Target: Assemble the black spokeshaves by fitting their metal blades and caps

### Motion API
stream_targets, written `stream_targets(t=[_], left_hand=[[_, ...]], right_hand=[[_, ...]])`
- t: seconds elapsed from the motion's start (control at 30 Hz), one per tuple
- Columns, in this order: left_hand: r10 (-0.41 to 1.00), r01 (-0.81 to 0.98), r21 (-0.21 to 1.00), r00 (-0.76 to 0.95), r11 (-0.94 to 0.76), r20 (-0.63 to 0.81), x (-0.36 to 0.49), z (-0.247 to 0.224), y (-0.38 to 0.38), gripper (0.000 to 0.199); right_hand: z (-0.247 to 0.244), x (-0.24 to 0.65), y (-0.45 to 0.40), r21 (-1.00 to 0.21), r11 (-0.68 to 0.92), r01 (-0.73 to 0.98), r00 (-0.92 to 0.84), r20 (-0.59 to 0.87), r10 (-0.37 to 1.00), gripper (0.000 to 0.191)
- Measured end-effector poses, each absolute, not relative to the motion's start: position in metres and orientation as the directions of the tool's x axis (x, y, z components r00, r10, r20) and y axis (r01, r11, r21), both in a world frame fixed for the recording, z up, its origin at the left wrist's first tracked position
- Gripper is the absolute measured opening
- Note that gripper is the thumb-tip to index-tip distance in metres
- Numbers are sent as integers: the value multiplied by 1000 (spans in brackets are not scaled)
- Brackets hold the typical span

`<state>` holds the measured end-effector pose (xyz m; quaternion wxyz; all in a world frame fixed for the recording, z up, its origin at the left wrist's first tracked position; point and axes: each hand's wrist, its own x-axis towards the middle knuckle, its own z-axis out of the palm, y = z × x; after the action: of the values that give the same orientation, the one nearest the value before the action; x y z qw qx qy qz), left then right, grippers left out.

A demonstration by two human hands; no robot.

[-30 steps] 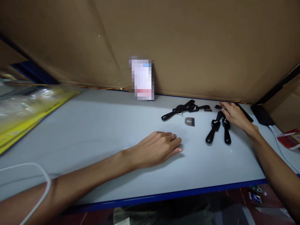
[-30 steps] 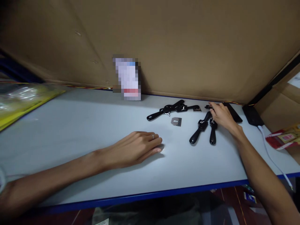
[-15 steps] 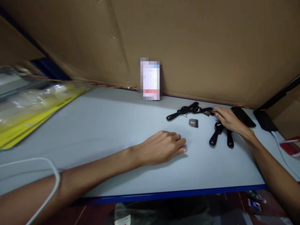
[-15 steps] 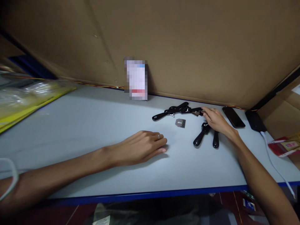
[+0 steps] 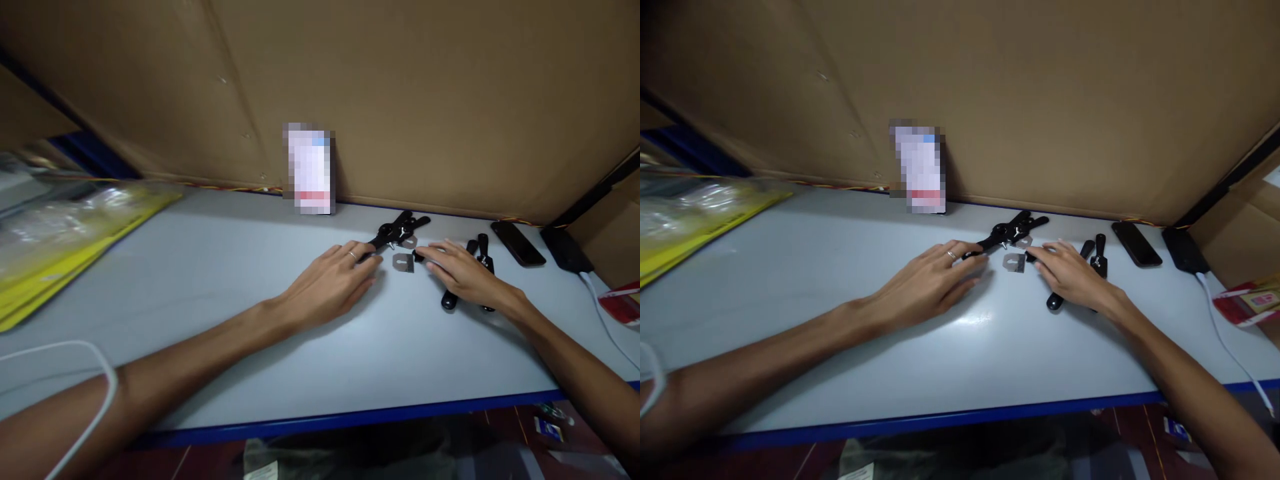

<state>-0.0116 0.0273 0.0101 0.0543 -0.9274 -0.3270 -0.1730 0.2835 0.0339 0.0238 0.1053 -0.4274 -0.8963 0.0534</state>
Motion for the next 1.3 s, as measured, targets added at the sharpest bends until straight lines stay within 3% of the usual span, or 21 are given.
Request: stream_targets(t=[0.1, 0.33, 0.43, 0.6, 0.8, 0.93, 1.2, 1.3], left_hand=[[638, 661, 57, 694, -749, 334, -15, 2, 39, 46], [645, 655, 54, 720, -753, 255, -15, 1, 42, 38], [610, 647, -22, 729, -762, 309, -16, 5, 43, 36], [502, 612, -245, 772, -752, 390, -24, 12, 46, 38], [536, 619, -344, 785, -706, 311, -25, 17, 43, 38], [645, 694, -270, 720, -668, 255, -17, 17, 37, 28], [838, 830, 115, 537, -545, 99, -14, 8, 32, 22], [853, 841, 146, 517, -521, 70, -14, 7, 31, 21]], right_hand=[[24, 273, 24, -188, 646, 740, -629, 144, 764, 45], [21, 258, 7, -145, 739, 658, -730, 120, 673, 46], [24, 255, 3, -145, 734, 664, -725, 119, 679, 43], [28, 254, 1, -174, 734, 657, -714, 168, 679, 38], [27, 255, 0, -166, 734, 658, -700, 224, 678, 31], [26, 254, -1, -179, 731, 659, -689, 246, 682, 30], [23, 253, -2, -168, 721, 672, -676, 259, 690, 29], [25, 252, -2, -161, 726, 669, -685, 248, 685, 29]])
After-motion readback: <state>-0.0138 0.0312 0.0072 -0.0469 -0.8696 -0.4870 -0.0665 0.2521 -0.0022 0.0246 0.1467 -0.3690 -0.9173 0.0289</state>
